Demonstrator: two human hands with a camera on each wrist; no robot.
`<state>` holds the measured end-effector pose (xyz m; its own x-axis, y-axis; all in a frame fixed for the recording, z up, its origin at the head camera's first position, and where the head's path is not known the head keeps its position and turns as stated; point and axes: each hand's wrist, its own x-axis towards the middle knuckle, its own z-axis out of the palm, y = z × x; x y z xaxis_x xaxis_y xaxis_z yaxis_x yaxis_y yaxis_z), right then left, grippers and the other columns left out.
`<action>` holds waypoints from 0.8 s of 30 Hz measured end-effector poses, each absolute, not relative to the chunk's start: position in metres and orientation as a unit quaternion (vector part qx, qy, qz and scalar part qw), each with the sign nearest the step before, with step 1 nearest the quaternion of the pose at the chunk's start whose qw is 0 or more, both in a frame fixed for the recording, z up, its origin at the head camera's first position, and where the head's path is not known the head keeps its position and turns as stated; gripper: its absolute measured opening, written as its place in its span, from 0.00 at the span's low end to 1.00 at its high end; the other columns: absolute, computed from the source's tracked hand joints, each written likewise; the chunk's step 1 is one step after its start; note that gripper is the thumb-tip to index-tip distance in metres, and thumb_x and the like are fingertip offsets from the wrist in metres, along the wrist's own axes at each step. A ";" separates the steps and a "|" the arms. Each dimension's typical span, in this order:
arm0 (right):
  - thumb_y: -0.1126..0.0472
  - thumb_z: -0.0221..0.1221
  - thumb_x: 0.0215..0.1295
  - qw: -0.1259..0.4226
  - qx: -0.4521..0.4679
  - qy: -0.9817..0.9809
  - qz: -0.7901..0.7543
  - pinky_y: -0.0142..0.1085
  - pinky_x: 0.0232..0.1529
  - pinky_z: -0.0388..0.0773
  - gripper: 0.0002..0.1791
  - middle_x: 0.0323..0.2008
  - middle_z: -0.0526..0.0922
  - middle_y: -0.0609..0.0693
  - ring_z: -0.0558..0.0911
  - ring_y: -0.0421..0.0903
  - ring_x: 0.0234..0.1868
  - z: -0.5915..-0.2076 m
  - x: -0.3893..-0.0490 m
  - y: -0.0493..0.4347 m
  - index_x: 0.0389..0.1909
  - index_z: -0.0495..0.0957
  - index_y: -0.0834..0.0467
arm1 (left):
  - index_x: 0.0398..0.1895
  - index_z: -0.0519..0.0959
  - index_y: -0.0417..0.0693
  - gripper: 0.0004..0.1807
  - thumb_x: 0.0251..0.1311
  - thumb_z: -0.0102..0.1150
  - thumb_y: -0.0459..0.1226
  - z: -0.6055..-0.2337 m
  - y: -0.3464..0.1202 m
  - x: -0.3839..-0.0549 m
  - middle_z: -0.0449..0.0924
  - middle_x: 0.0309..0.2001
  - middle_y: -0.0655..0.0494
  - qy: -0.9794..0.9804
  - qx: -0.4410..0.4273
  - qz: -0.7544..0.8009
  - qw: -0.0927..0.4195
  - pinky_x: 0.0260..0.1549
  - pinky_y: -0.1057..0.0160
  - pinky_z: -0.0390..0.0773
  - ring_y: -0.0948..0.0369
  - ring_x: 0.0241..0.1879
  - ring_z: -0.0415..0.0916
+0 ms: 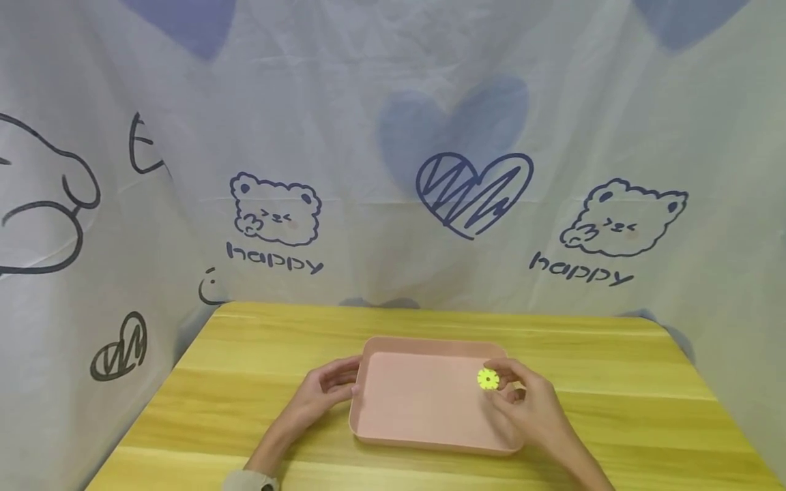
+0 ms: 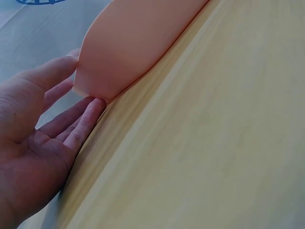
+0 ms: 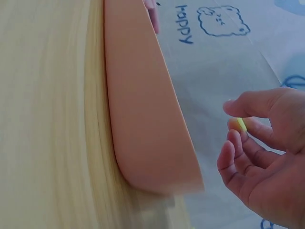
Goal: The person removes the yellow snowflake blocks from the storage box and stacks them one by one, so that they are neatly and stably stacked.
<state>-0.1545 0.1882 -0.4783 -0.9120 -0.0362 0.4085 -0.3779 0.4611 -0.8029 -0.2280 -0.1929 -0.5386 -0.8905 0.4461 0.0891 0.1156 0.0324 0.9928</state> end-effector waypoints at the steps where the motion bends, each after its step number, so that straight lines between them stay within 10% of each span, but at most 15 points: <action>1: 0.77 0.73 0.52 0.175 0.124 -0.838 0.502 0.29 0.28 0.83 0.22 0.32 0.80 0.46 0.78 0.39 0.35 -0.479 -0.154 0.192 0.49 0.84 0.60 | 0.74 0.66 0.36 0.33 0.68 0.65 0.31 -0.538 -0.193 -0.229 0.70 0.70 0.36 0.707 0.200 0.667 0.123 0.61 0.62 0.79 0.44 0.67 0.72; 24: 0.70 0.74 0.56 0.180 0.094 -0.871 0.448 0.27 0.33 0.84 0.20 0.34 0.77 0.49 0.77 0.36 0.37 -0.483 -0.162 0.261 0.50 0.83 0.62 | 0.75 0.65 0.34 0.32 0.70 0.62 0.29 -0.538 -0.194 -0.229 0.70 0.69 0.33 0.697 0.216 0.671 0.127 0.60 0.61 0.80 0.38 0.67 0.70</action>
<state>-0.1620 0.2607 -0.4832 -0.9177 -0.0015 0.3973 -0.3243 0.5807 -0.7468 -0.2289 -0.1938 -0.5378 -0.8745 0.4715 0.1136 0.1314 0.0049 0.9913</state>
